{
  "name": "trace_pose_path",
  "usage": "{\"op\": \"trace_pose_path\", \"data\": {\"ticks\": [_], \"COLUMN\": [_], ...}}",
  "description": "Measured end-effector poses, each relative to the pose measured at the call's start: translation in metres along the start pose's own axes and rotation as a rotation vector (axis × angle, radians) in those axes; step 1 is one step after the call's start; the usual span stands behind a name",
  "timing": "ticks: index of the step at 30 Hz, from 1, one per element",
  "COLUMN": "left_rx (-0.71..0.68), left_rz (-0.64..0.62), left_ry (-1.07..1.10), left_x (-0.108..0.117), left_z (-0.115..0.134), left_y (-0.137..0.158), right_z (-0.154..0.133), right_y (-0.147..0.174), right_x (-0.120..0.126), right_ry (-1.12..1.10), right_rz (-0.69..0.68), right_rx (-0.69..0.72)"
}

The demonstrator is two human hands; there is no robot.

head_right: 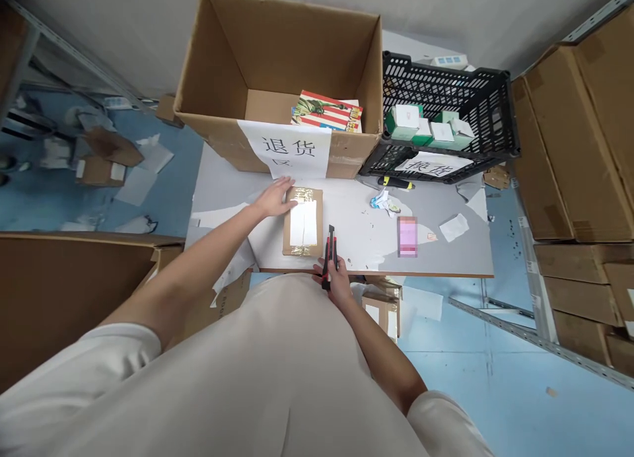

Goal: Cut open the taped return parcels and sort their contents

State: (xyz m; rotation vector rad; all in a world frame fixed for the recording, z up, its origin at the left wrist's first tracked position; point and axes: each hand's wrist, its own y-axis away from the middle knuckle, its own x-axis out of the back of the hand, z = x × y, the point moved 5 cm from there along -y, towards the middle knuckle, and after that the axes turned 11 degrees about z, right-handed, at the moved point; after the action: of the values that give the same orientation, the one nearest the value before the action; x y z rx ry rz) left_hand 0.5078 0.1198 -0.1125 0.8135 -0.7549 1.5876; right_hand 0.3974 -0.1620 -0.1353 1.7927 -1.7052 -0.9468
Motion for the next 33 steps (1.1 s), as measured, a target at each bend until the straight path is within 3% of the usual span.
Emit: {"op": "trace_pose_path", "data": {"ticks": [2,4,7,9,11,13,15,17,20,22,25,33], "left_rx": [0.020,0.130,0.417,0.580,0.682,0.720,0.621,0.377,-0.030,-0.175,-0.197,-0.135], "left_rz": [-0.064,-0.024,0.043,-0.003,-0.057,-0.006,0.145,0.236,0.084,-0.041,-0.087,-0.030], "left_ry": [-0.019,-0.074,-0.172,-0.189,-0.152,-0.104,-0.088,-0.102,-0.136,-0.165,-0.210,-0.243], "left_x": [0.002,0.010,0.022,0.022,0.016,0.011,0.011,0.012,0.002,-0.004,-0.008,-0.010], "left_z": [-0.005,-0.012,-0.022,-0.023,-0.018,-0.011,-0.002,0.010,0.027,0.032,0.036,0.040], "left_y": [-0.008,0.003,0.046,0.083,0.114,0.133,0.134,0.123,0.103,0.094,0.086,0.079], "right_z": [0.000,-0.010,-0.035,-0.053,-0.068,-0.077,-0.079,-0.076,-0.063,-0.054,-0.048,-0.054], "right_y": [0.002,-0.004,-0.023,-0.038,-0.051,-0.059,-0.059,-0.053,-0.038,-0.030,-0.025,-0.035], "right_x": [-0.006,-0.009,-0.010,-0.011,-0.012,-0.007,0.007,0.026,0.048,0.054,0.052,0.048], "right_ry": [-0.054,-0.090,-0.107,-0.094,-0.042,0.040,0.141,0.264,0.425,0.457,0.423,0.378], "right_rz": [-0.023,0.010,0.085,0.090,0.051,0.027,0.061,0.106,0.062,0.002,-0.030,-0.090], "right_rx": [-0.021,0.033,0.182,0.288,0.366,0.411,0.444,0.456,0.399,0.359,0.337,0.296]}}
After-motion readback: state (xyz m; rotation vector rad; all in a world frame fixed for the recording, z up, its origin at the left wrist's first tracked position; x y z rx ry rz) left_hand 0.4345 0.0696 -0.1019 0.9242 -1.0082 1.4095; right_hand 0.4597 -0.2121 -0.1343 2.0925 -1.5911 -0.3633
